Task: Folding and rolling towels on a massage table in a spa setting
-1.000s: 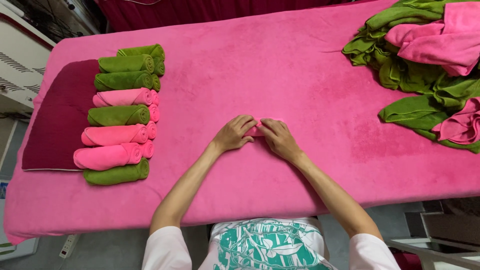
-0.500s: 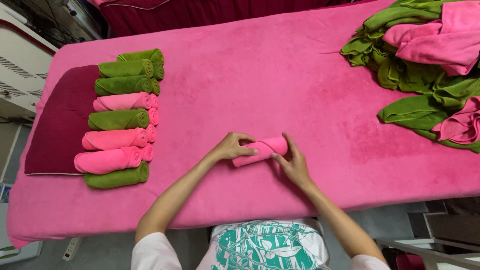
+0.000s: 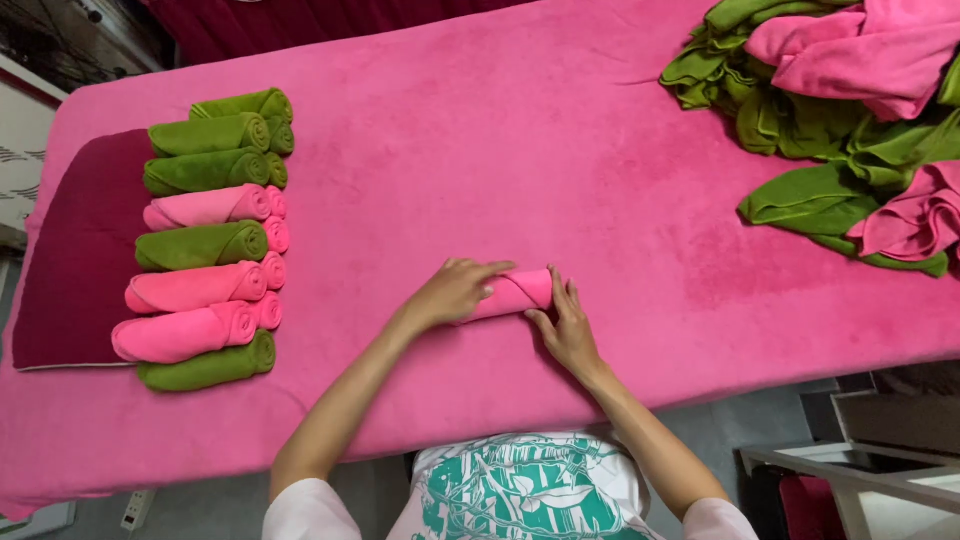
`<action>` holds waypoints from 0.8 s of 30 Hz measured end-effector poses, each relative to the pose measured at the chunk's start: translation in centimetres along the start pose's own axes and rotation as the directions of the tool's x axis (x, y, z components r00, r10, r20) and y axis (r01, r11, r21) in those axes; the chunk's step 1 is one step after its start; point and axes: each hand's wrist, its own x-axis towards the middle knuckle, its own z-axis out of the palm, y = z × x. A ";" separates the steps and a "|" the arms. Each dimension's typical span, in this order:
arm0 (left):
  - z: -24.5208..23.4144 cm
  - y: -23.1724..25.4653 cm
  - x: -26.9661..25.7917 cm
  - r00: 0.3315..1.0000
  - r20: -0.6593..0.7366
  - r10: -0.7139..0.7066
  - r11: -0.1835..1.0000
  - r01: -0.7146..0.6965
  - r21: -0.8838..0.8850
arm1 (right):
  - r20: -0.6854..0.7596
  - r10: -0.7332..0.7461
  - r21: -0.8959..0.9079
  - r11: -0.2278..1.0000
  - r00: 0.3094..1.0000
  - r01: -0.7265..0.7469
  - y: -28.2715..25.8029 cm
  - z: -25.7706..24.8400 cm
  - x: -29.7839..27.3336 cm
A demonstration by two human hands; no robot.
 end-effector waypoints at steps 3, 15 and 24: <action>9.2 -2.7 1.2 0.969 -0.242 0.050 0.910 0.055 0.410 | 0.000 0.000 -0.052 0.999 1.000 0.000 0.2 0.0 0.1; 6.8 -3.2 2.6 0.943 -0.219 0.252 0.806 -0.079 0.587 | 0.221 -0.216 -0.229 0.936 0.951 0.266 3.1 -2.2 4.3; 6.0 -2.7 3.5 0.976 -0.193 0.099 0.743 0.057 0.666 | 0.421 -0.267 -0.281 0.870 0.867 0.404 1.9 -1.0 7.1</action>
